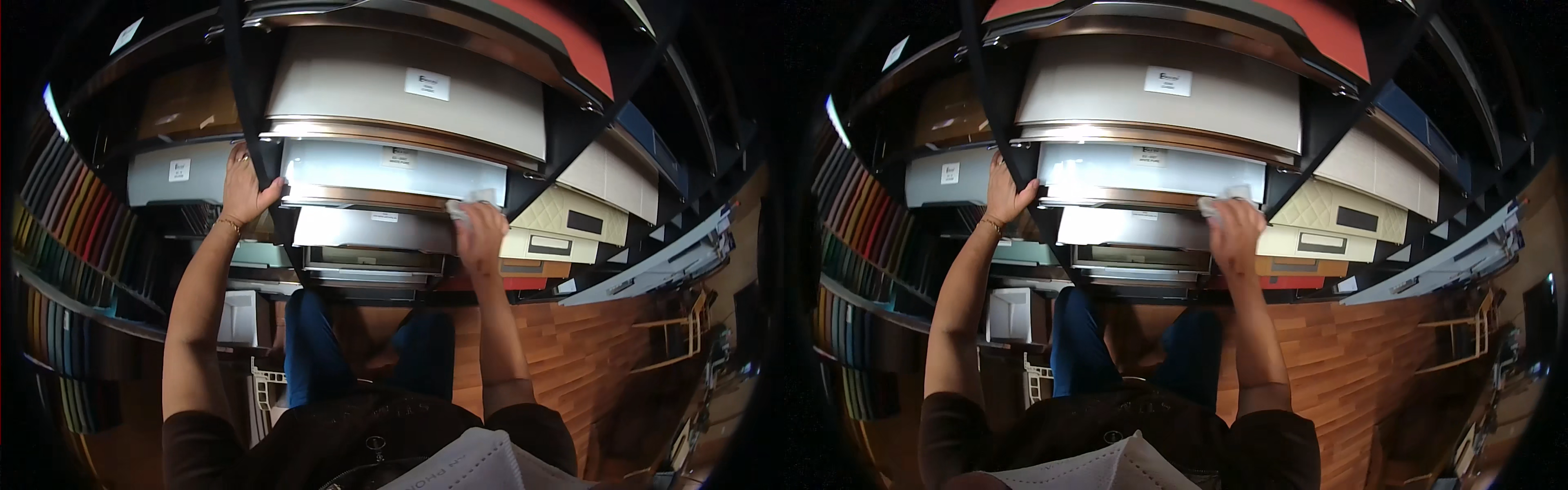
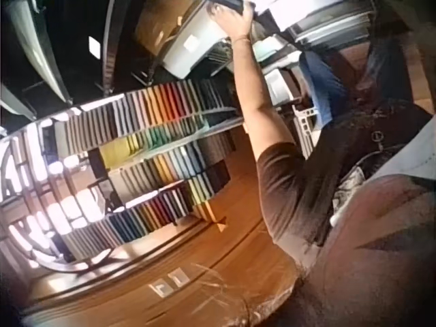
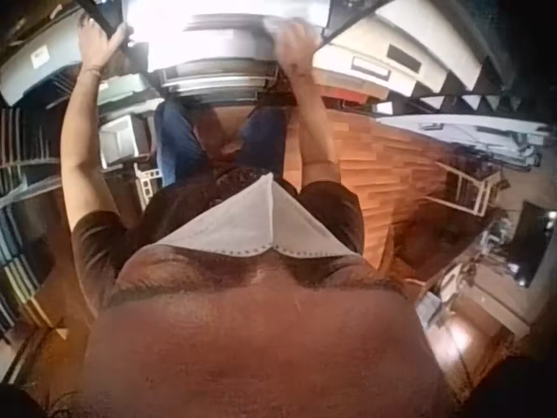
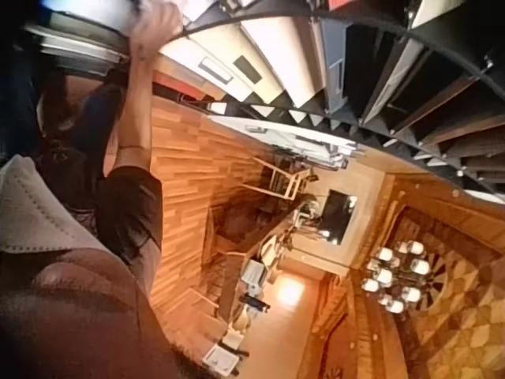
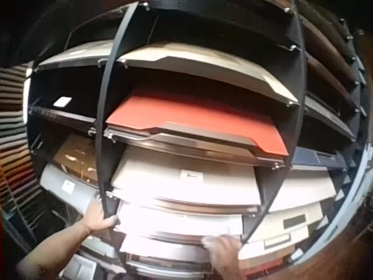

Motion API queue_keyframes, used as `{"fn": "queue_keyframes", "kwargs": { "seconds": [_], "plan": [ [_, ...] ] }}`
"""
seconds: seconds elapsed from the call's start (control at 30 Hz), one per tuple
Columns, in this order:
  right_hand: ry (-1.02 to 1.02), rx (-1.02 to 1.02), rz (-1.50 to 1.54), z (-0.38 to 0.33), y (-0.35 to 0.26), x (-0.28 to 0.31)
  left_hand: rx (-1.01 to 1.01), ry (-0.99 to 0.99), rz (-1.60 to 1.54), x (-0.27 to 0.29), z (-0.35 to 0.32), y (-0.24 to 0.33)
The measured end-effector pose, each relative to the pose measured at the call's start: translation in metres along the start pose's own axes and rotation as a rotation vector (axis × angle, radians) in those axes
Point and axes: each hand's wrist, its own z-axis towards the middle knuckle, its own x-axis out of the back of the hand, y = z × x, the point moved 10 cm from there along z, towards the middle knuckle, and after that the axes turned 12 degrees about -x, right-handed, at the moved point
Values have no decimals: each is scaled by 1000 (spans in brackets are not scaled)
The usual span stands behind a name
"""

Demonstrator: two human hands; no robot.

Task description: Wiping down and organizing items on a large shelving unit using a cloth.

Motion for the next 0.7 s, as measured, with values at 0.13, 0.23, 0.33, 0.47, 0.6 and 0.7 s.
{"fn": "queue_keyframes", "kwargs": {
  "seconds": [0.13, 0.23, 0.33, 0.47, 0.6, 0.7],
  "plan": [
    [71, -108, -27, 4, -2, 5, 10, -19, -30, 2, 4, 4],
    [78, -13, 1, 5, -56, -24, 27, -54, -11, 0, 1, 1],
    [-105, -17, 93, 9, -121, -62, 23, -45, -6, -1, 5, 3],
    [-139, 59, 233, 11, -171, -77, 33, -39, 1, -3, 3, 1],
    [-180, 171, 226, 8, -150, -69, 46, -19, -5, 1, 0, -3],
    [-175, 94, 36, 9, -95, -47, 18, -30, 21, -1, 1, -3]
  ]
}}
